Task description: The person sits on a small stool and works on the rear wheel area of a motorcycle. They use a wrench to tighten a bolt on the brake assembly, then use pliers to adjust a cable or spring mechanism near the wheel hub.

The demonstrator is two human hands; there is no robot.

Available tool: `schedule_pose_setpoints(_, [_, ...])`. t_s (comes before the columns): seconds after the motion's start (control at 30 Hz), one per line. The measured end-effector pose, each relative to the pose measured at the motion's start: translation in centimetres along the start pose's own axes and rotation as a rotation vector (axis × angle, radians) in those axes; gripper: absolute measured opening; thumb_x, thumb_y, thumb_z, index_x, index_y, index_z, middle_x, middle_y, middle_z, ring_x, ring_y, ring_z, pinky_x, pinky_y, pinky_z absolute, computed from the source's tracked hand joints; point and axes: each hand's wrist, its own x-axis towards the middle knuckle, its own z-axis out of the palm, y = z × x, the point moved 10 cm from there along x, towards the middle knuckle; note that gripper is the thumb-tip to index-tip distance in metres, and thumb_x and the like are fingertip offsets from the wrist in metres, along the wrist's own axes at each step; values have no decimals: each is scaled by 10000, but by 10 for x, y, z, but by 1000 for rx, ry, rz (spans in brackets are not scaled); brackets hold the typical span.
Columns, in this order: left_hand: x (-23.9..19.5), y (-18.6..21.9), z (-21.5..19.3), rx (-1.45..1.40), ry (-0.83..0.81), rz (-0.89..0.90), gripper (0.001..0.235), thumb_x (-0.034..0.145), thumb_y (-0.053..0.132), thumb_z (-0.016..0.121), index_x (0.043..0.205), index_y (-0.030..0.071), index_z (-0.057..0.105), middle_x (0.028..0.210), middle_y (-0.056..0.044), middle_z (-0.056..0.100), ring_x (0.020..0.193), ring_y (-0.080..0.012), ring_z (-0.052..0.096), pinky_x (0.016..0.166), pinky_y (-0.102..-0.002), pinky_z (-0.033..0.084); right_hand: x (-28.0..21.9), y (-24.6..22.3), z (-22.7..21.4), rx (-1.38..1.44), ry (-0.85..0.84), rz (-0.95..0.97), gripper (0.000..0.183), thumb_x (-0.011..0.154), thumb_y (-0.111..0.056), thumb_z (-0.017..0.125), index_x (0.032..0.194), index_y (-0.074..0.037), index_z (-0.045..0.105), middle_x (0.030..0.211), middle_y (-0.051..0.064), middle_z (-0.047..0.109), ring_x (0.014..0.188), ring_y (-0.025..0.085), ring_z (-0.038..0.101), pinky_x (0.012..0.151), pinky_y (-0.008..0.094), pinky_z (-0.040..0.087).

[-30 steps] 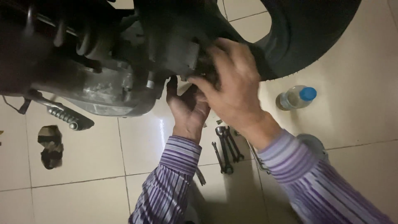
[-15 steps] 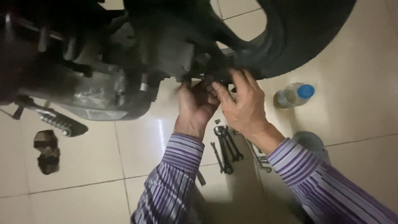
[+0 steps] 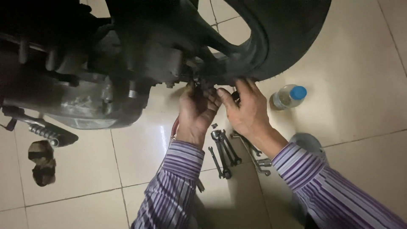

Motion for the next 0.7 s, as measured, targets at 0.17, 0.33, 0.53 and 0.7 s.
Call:
schedule_pose_setpoints(0.17, [-19, 29, 10, 213, -29, 111, 334, 1066, 298, 359, 898, 101, 569, 742, -16, 528, 668, -168, 593, 691, -347, 568, -3, -2, 16, 2, -137, 113, 330, 1000, -316, 684, 1079, 2, 655, 986, 196, 634, 782, 382, 722, 580, 445, 611])
schedule_pose_setpoints(0.33, [-19, 35, 17, 256, -42, 180, 299, 1081, 303, 372, 911, 146, 561, 735, 16, 494, 643, -138, 562, 680, -285, 524, -3, 12, 7, -16, -92, 80, 304, 972, -291, 723, 1061, -9, 653, 961, 189, 632, 769, 375, 724, 544, 438, 605])
schedule_pose_setpoints(0.53, [-11, 19, 14, 278, -36, 112, 282, 1039, 243, 335, 900, 115, 544, 715, -22, 509, 632, -169, 574, 558, -280, 467, -4, -6, -14, -44, 24, -55, 249, 977, -276, 724, 1035, -42, 665, 927, 129, 642, 798, 341, 716, 570, 399, 591])
schedule_pose_setpoints(0.7, [-5, 37, 4, 275, -50, 104, 265, 1056, 208, 274, 944, 118, 497, 764, -26, 481, 655, -197, 524, 603, -332, 430, 1, -90, -47, -34, 145, -374, 280, 918, -192, 810, 1113, -39, 680, 962, 75, 640, 830, 272, 702, 650, 342, 599])
